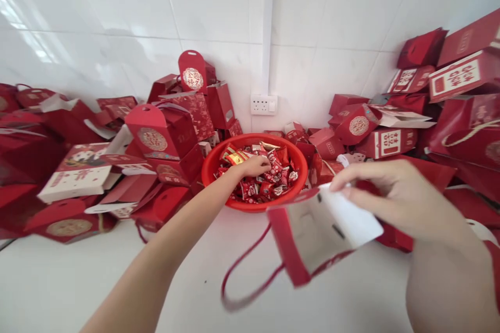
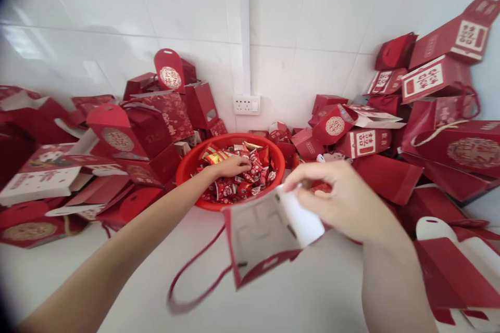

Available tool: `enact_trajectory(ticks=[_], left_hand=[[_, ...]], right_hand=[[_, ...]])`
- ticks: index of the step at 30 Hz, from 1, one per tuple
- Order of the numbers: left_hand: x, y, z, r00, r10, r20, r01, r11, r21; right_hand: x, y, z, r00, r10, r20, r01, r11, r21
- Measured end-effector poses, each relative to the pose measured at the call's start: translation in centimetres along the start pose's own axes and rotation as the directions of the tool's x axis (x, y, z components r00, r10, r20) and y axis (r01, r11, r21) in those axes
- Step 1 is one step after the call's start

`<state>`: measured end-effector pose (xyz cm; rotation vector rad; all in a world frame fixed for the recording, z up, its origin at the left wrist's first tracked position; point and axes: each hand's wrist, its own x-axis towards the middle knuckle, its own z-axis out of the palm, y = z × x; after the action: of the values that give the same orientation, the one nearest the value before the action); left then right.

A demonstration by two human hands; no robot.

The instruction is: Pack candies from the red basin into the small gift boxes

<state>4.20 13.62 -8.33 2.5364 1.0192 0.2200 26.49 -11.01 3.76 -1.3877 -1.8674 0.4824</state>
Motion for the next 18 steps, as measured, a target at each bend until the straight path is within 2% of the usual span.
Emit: enact_trajectory(ticks=[2,3,5,7,9,13,14,15,16,18], left_hand=[[-0.1,0.0,0.0,1.000,-0.011,0.002,0.011,1.000,0.004],[-0.1,0.1,0.0,1.000,-0.015,0.001,0.015,1.000,0.006],[-0.2,0.1,-0.1,1.000,-0.021,-0.003,0.021,1.000,0.009],[-0.3,0.2,-0.1,1.000,-0.021,-0.004,0.021,1.000,0.008],[-0.3,0.2,-0.1,1.000,-0.019,0.000,0.019,1.000,0.002],[-0.4,0.2,-0.1,1.000,-0.018,0.012,0.019,1.000,-0.016],[-0.4,0.1,-0.1,1.000,-0.018,0.016,0.019,1.000,-0.022],[-0.3,0.1,-0.1,1.000,-0.019,0.019,0.019,0.999,-0.027],[-0.4,0.1,-0.1,1.000,-0.019,0.020,0.020,0.999,-0.031],[-0.4,0.1,0.0,1.000,-0.021,0.014,0.021,0.999,-0.033]], right_hand=[[0.5,-0.2,2.4,0.971,0.008,0.240,-0.015,1.000,0.026],[0.9,-0.2,3.7,0.936,0.008,0.353,-0.020,0.999,0.031],[1.9,0.1,6.3,0.869,-0.053,0.492,0.045,0.999,0.028],[2.9,0.4,8.6,0.831,-0.095,0.549,0.120,0.993,-0.009],[3.7,0.6,10.0,0.827,-0.096,0.554,0.155,0.986,-0.062],[5.2,0.7,9.9,0.792,-0.120,0.599,0.177,0.984,-0.036],[5.9,0.8,9.6,0.795,-0.126,0.594,0.151,0.989,0.009],[6.8,1.1,9.2,0.817,-0.123,0.563,0.104,0.992,0.065],[7.8,1.7,8.9,0.875,-0.104,0.473,0.049,0.991,0.126],[10.2,3.3,8.8,0.962,-0.081,0.260,0.016,0.970,0.243]])
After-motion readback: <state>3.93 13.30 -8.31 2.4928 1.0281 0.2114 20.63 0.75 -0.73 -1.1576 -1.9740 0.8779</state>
